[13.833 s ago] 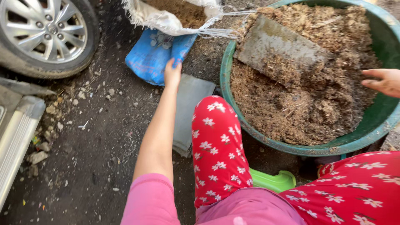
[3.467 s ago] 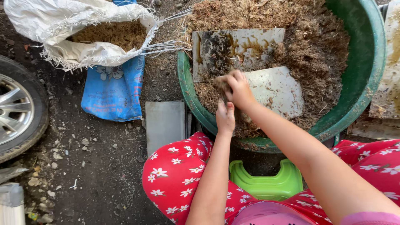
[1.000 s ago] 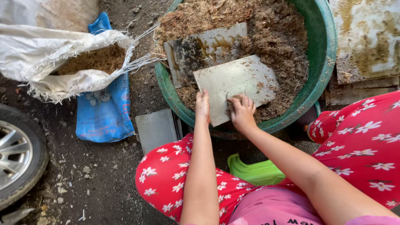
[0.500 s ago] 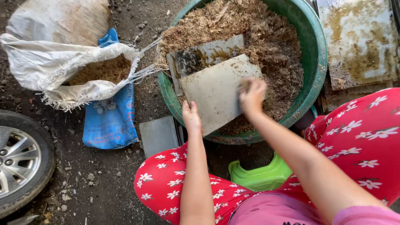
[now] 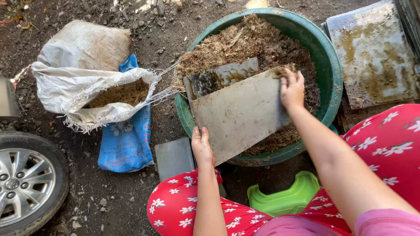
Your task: The person sits on a small stool and scrubs rectangular tiles with a handful of fibrous material. They rub the material over the tile surfaces to remove dirt, then place the tiles aside and pick up new ones to continue the process.
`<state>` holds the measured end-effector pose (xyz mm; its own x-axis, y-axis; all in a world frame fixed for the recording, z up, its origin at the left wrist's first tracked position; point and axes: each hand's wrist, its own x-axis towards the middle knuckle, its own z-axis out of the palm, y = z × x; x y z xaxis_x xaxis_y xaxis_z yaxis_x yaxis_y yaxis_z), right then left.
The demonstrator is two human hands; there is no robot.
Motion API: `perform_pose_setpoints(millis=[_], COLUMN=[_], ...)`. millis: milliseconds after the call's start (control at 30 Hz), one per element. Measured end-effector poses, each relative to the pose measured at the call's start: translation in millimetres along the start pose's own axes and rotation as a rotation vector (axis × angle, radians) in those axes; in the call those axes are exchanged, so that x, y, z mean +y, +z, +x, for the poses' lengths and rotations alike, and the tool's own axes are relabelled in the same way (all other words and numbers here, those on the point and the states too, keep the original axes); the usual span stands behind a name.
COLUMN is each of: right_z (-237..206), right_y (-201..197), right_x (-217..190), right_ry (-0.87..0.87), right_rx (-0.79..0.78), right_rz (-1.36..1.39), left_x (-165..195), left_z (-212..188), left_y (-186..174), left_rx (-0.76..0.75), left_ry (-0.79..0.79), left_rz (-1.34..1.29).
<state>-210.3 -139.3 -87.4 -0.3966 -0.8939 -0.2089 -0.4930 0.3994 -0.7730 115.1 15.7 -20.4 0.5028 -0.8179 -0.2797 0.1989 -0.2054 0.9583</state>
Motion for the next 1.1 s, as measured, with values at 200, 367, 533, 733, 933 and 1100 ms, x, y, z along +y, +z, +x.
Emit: perform_pose_setpoints(millis=[200,367,533,733,933,1100], right_z=[30,-56,-100,-30,8,7], right_y=[-15,28,50,29,-13,-61], right_x=[28,-37,-78,-46,-7,-19], right_ry=[-0.124,-0.509,-0.746,-0.368,0.095,0.199], right_rx=[-0.037,-0.154,-0.204,-0.014,-0.283,-0.519], right_rz=[-0.111,-0.050,0.080,0.402,0.455,0.349], left_x=[5,-9,0,35,40,17], left_z=[14,15,0,-22,-1,26], left_y=[4,10,4,-29,-14,-2], left_rx=[0.056,0.068,0.012,0.024,0.088,0.127], left_ry=[0.011,0.101,0.142,0.182,0.126,0.013], left_rz=[0.051,0.198,0.138,0.026,-0.150,-0.204])
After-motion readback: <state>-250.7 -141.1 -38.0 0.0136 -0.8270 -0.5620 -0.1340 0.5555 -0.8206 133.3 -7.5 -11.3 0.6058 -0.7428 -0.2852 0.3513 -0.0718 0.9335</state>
